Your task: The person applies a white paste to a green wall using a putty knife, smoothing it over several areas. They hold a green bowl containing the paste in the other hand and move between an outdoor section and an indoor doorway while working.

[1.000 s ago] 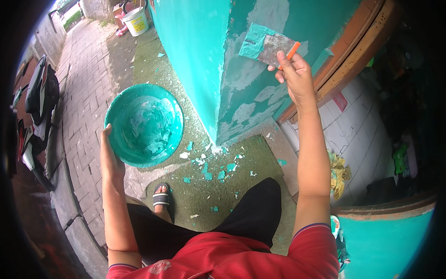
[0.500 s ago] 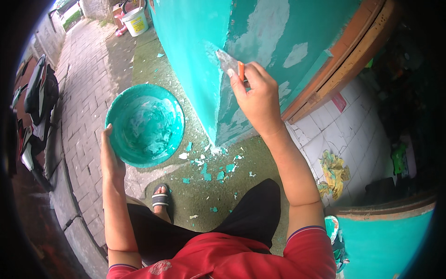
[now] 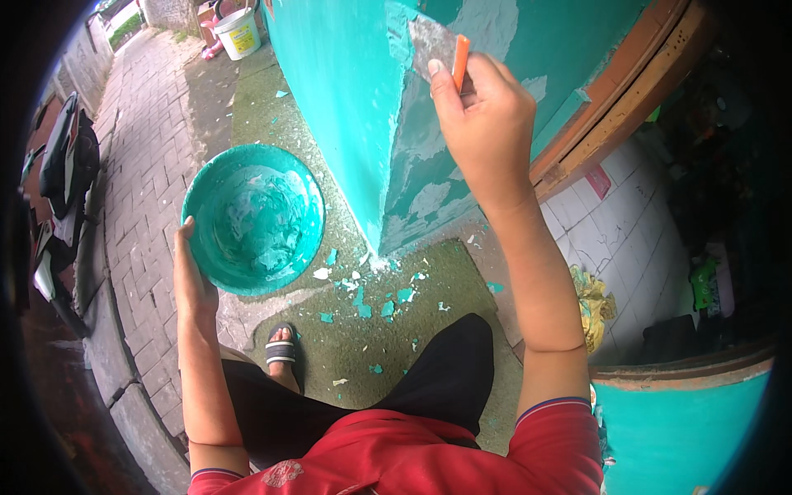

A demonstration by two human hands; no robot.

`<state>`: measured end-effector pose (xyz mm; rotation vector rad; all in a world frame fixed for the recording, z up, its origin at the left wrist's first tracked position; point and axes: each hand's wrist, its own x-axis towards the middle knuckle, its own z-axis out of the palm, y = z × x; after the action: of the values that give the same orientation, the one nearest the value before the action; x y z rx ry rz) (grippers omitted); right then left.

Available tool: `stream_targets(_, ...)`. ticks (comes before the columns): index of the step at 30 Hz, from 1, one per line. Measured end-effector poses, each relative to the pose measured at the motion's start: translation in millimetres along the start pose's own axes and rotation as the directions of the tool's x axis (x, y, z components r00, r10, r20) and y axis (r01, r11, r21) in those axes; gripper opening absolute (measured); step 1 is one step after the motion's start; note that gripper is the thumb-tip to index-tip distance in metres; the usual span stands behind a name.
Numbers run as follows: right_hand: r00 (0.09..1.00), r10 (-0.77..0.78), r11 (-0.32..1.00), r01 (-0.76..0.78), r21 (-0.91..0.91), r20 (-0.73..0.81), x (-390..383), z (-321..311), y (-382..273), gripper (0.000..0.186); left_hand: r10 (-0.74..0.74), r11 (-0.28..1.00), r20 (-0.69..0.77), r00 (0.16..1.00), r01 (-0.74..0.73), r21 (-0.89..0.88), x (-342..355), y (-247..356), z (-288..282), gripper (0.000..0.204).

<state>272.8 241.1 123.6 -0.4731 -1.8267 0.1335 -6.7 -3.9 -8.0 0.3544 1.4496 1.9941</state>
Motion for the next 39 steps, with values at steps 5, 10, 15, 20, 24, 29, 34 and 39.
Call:
stream_targets(5,0.994,0.075,0.983,-0.061,0.172,-0.075,16,-4,-17,0.017,-0.016,1.0,-0.014,1.0,0.016,0.0,-1,1,1,0.058)
stream_targets(10,0.987,0.161,0.976,-0.163,0.146,0.02,-9,-2,-17,0.017,-0.003,1.0,-0.025,1.0,0.003,0.001,-2,2,0,0.057)
stream_targets(15,0.996,0.076,0.997,-0.075,-0.027,0.056,-26,6,-11,0.021,-0.006,1.0,-0.018,1.0,0.006,-0.009,-1,2,0,0.057)
stream_targets(20,0.996,0.062,0.998,-0.061,0.009,-0.06,-1,-4,-5,0.016,-0.01,1.0,-0.011,1.0,0.01,-0.015,-3,2,1,0.058)
stream_targets(24,0.981,0.191,0.956,-0.183,0.23,-0.014,7,-16,-24,0.013,0.001,1.0,-0.017,1.0,-0.001,-0.008,-3,2,-1,0.058)
stream_targets(29,0.923,0.339,0.859,-0.383,0.341,0.182,-5,-11,-3,0.017,-0.001,1.0,0.005,1.0,0.001,0.007,-4,3,1,0.058)
stream_targets(34,0.951,0.303,0.861,-0.304,0.407,0.067,-2,-19,6,0.018,-0.002,1.0,-0.003,1.0,0.002,0.0,-3,2,-1,0.057)
stream_targets(39,0.945,0.322,0.854,-0.313,0.416,0.05,9,-44,14,0.018,0.002,1.0,-0.014,1.0,-0.002,0.0,-4,2,-1,0.057)
